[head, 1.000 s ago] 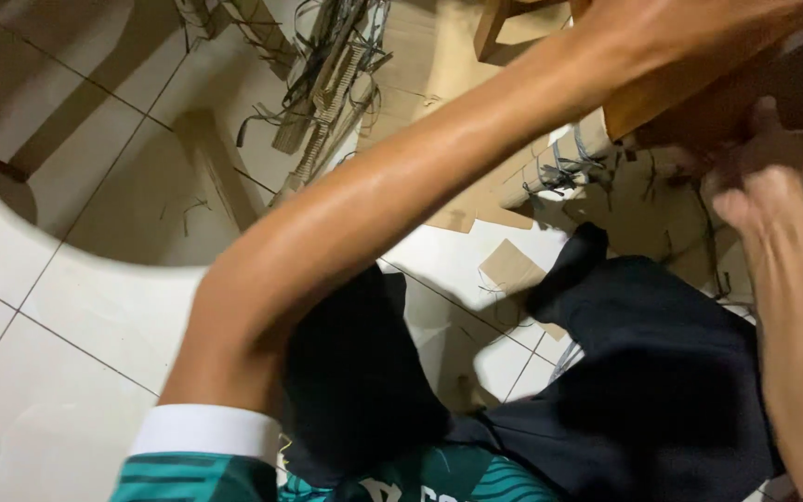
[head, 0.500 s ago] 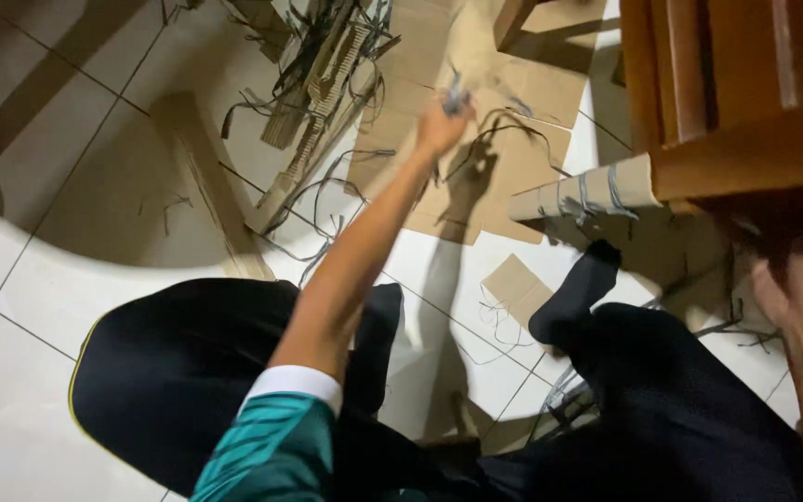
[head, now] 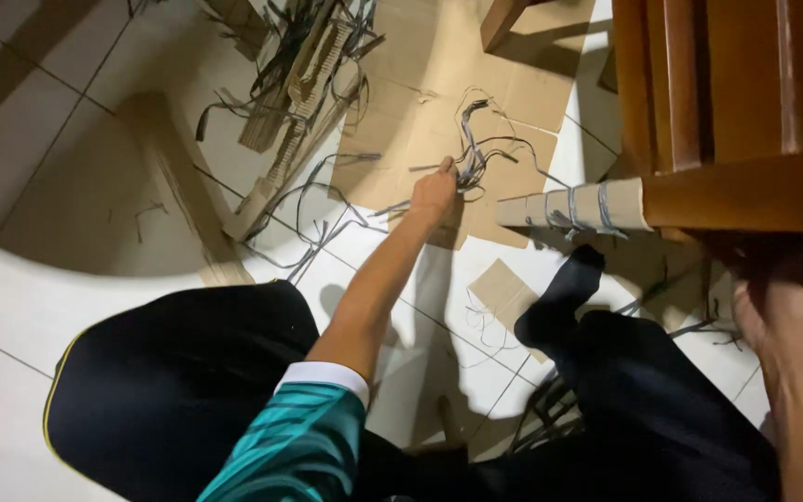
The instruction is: Wrapping furniture legs with protective cardboard and securing them with black string.
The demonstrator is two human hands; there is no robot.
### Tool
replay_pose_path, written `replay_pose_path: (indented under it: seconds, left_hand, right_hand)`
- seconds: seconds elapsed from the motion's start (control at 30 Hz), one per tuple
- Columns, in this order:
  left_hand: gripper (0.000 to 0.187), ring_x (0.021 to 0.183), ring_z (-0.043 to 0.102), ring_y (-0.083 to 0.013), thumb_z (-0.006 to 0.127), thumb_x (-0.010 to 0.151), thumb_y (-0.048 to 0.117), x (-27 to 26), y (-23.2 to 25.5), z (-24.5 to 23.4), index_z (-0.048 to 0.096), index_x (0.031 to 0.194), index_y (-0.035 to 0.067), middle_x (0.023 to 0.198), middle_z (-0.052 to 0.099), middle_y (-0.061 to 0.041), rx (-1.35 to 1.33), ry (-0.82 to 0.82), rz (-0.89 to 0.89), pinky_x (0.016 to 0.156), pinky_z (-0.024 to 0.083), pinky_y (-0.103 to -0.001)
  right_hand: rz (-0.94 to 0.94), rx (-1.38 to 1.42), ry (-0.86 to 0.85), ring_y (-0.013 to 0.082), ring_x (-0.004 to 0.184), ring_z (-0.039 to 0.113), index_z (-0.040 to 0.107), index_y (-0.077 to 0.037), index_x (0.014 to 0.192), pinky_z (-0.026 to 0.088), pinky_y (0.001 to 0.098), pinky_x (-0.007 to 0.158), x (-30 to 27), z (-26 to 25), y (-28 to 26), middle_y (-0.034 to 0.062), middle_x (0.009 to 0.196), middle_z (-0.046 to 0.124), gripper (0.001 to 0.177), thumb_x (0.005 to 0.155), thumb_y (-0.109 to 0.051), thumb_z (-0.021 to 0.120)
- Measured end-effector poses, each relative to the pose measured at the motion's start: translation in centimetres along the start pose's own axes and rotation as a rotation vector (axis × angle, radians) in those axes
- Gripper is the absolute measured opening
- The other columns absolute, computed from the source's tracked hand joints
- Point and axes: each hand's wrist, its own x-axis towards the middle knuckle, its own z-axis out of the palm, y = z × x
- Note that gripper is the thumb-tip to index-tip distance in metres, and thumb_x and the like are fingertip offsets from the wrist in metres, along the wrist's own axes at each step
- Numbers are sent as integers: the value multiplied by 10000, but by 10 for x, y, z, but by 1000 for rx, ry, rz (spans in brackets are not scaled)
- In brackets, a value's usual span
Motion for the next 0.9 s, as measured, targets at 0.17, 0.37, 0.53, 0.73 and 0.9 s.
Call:
replay_pose_path:
  seconds: [0.17, 0.37, 0.53, 0.73, 0.9]
  left_hand:
    - [224, 972, 706, -380, 673, 807, 87, -91, -9, -39, 654, 1025, 40, 1209, 664, -161, -102, 65, 20, 834, 567, -487]
    - [248, 960, 682, -425, 722, 834, 243, -179, -18, -43, 696, 993, 54, 1019, 711, -216, -265, 58, -218, 829, 540, -528]
    - [296, 931, 684, -431, 741, 855, 329, -202, -14, -96, 734, 974, 58, 949, 725, -222, -335, 225, -253, 819, 535, -531]
    - [253, 903, 714, -395, 733, 838, 348, -230, 0, -169, 799, 968, 142, 918, 750, -194, -486, 316, -300, 810, 556, -498]
    - [304, 904, 703, -404, 744, 858, 373, -254, -12, -165, 783, 978, 96, 916, 737, -215, -414, 271, -324, 795, 545, -504]
  right_hand:
    - [-24, 12, 32, 148, 892, 637, 615, -109, 1322, 523, 275, 691, -48, 121, -49, 47, 1187, 650, 228, 1130, -224, 571]
    - [132, -123, -22, 210, 834, 730, 576, -103, 1347, 506, 271, 573, -87, 151, -107, 114, 1182, 698, 410, 1082, -376, 421]
    - [8, -955, 38, 323, 841, 723, 590, 43, 1242, 572, 431, 658, -170, 133, -133, 269, 1077, 702, 462, 1104, -370, 436]
    - [-543, -111, -16, 208, 1090, 653, 573, 38, 1264, 533, 295, 1035, -231, -1, 15, 119, 1165, 662, 399, 1263, -225, 273]
    - [-549, -175, -113, 215, 1091, 652, 577, 30, 1262, 532, 303, 1028, -429, 128, -16, 120, 1164, 663, 381, 1243, -228, 298]
